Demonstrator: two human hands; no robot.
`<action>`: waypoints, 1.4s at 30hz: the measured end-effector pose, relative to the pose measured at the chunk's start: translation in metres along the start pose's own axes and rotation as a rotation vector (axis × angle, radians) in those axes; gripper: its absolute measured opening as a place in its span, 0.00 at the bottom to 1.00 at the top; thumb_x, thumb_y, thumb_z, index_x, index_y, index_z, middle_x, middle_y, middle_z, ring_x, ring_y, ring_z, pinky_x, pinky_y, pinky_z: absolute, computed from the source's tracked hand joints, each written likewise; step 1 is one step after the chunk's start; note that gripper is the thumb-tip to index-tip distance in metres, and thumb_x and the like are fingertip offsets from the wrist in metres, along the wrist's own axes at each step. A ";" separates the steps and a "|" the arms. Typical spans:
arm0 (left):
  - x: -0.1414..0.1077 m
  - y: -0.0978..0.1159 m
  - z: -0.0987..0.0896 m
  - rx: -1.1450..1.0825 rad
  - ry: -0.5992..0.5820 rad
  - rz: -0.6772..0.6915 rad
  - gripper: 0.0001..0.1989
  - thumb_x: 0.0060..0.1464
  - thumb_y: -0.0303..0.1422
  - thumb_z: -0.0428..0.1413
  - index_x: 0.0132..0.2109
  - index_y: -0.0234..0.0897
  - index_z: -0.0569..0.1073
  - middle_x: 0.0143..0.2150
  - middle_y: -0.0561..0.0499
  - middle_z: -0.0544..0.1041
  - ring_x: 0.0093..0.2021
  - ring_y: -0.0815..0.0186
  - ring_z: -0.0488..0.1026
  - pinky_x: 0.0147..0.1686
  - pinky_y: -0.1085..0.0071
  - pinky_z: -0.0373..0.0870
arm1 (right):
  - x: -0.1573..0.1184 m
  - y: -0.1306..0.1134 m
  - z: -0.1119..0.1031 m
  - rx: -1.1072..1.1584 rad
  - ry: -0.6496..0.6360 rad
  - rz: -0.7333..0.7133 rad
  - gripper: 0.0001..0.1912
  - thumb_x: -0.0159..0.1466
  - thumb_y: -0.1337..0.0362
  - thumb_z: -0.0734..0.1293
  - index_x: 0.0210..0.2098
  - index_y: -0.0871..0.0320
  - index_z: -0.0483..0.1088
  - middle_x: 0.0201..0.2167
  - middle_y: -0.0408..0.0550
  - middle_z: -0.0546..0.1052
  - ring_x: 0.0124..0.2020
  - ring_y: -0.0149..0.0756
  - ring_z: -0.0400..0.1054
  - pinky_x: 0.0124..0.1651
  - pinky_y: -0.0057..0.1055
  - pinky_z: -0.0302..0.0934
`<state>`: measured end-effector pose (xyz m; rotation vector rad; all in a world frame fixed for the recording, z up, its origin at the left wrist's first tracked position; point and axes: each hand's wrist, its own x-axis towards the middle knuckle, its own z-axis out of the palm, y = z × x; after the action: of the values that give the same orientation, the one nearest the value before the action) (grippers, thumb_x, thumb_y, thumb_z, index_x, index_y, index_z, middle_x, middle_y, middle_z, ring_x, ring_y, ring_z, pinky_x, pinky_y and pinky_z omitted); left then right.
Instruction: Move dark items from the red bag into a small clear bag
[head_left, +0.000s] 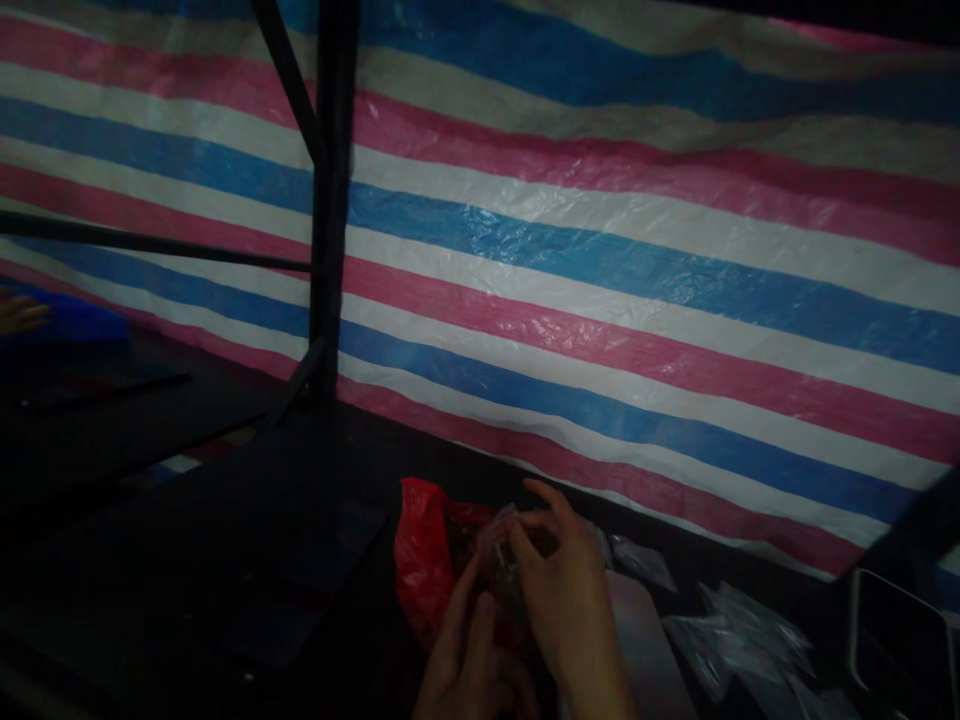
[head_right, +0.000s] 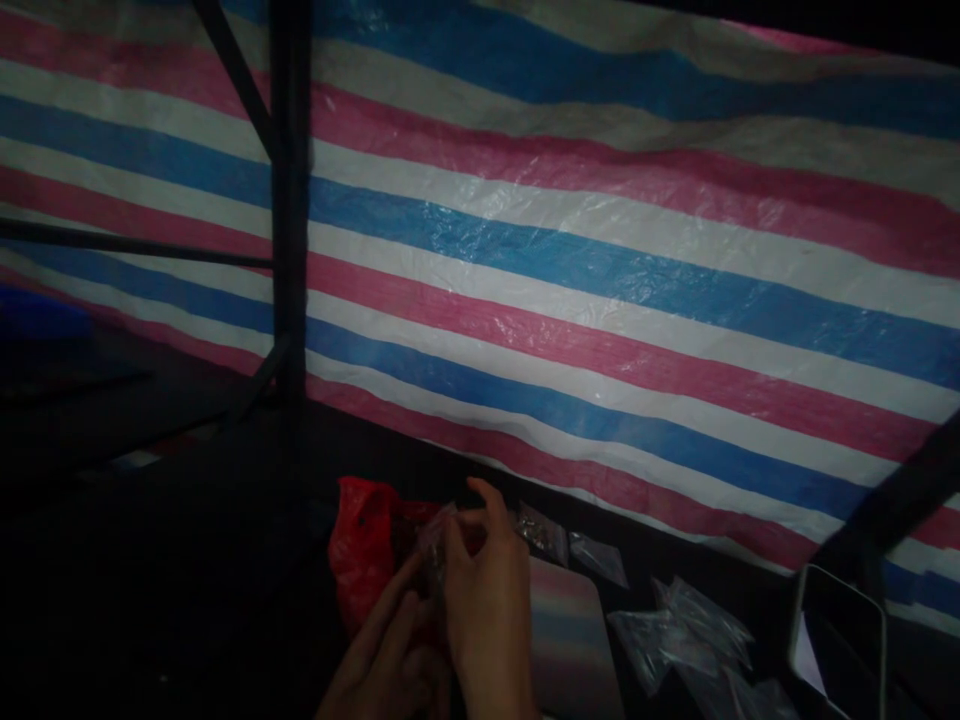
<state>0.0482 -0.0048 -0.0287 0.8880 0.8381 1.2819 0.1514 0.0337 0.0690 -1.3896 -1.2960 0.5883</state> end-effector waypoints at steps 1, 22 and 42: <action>0.003 0.001 -0.005 -0.028 -0.002 0.008 0.38 0.48 0.48 0.70 0.66 0.49 0.73 0.49 0.42 0.87 0.49 0.47 0.85 0.42 0.59 0.83 | 0.002 0.000 0.004 -0.040 -0.004 -0.009 0.24 0.64 0.60 0.69 0.59 0.56 0.75 0.34 0.46 0.86 0.36 0.43 0.82 0.42 0.36 0.72; 0.023 0.002 -0.017 -0.669 -0.120 -0.399 0.56 0.50 0.43 0.74 0.73 0.42 0.48 0.44 0.48 0.85 0.29 0.62 0.80 0.33 0.66 0.70 | 0.022 0.011 0.028 -0.354 -0.167 0.024 0.18 0.67 0.60 0.68 0.55 0.50 0.79 0.39 0.47 0.87 0.45 0.51 0.82 0.46 0.41 0.68; -0.001 0.017 -0.001 0.389 -0.003 0.309 0.27 0.72 0.51 0.46 0.69 0.51 0.72 0.73 0.50 0.71 0.73 0.56 0.67 0.72 0.58 0.63 | -0.022 0.013 -0.041 0.257 -0.199 0.061 0.19 0.58 0.45 0.77 0.37 0.55 0.81 0.37 0.50 0.85 0.41 0.45 0.81 0.45 0.34 0.73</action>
<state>0.0402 -0.0047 -0.0137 1.3702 0.9941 1.4037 0.1866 0.0013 0.0622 -1.1828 -1.2859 0.9209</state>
